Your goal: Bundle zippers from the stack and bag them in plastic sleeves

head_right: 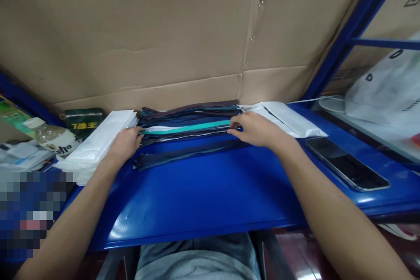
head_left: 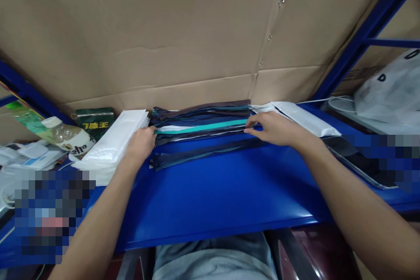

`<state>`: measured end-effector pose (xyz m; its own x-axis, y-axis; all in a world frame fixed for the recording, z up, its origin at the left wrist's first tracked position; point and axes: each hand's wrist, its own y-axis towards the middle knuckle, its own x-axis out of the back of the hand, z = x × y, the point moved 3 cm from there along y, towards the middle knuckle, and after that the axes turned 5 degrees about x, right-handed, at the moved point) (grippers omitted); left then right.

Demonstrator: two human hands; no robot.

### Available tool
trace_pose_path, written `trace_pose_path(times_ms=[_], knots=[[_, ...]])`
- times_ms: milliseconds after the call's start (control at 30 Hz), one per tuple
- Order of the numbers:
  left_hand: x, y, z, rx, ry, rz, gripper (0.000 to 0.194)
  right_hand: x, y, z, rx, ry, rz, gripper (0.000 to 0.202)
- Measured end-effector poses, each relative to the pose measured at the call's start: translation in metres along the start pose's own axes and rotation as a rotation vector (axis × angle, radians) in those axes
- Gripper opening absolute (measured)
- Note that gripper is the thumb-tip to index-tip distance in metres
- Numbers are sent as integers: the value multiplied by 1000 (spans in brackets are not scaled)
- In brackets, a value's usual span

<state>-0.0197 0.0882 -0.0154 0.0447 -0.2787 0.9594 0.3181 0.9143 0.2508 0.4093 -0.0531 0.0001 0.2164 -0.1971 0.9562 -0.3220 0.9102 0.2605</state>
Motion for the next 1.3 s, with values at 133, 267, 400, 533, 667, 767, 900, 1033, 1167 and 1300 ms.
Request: trace_pose_path(times_ms=[133, 267, 400, 533, 667, 767, 900, 1033, 1167, 1300], knots=[[6, -1, 0, -3, -74, -97, 32, -1, 0, 3, 3, 38, -21, 24], [22, -11, -13, -54, -401, -285, 26, -5, 4, 15, 45, 93, -45, 22], [42, -30, -48, -186, -622, -462, 19, -14, 12, 48, 130, 236, -92, 21], [52, -50, -83, -373, -580, -595, 17, -27, 17, 86, 209, 492, -140, 18], [51, -60, -103, -538, -517, -628, 17, -42, 22, 106, 123, 842, -158, 27], [50, -65, -113, -646, -595, -574, 14, -52, 25, 111, 65, 1063, -150, 33], [50, -70, -124, -686, -663, -518, 12, -60, 28, 111, 13, 1252, -158, 27], [54, -73, -129, -618, -734, -498, 10, -61, 29, 110, 3, 1246, -223, 20], [52, -72, -133, -514, -839, -349, 34, -57, 28, 116, 42, 1074, -305, 13], [47, -70, -136, -499, -839, -290, 26, -52, 25, 121, 56, 893, -344, 14]])
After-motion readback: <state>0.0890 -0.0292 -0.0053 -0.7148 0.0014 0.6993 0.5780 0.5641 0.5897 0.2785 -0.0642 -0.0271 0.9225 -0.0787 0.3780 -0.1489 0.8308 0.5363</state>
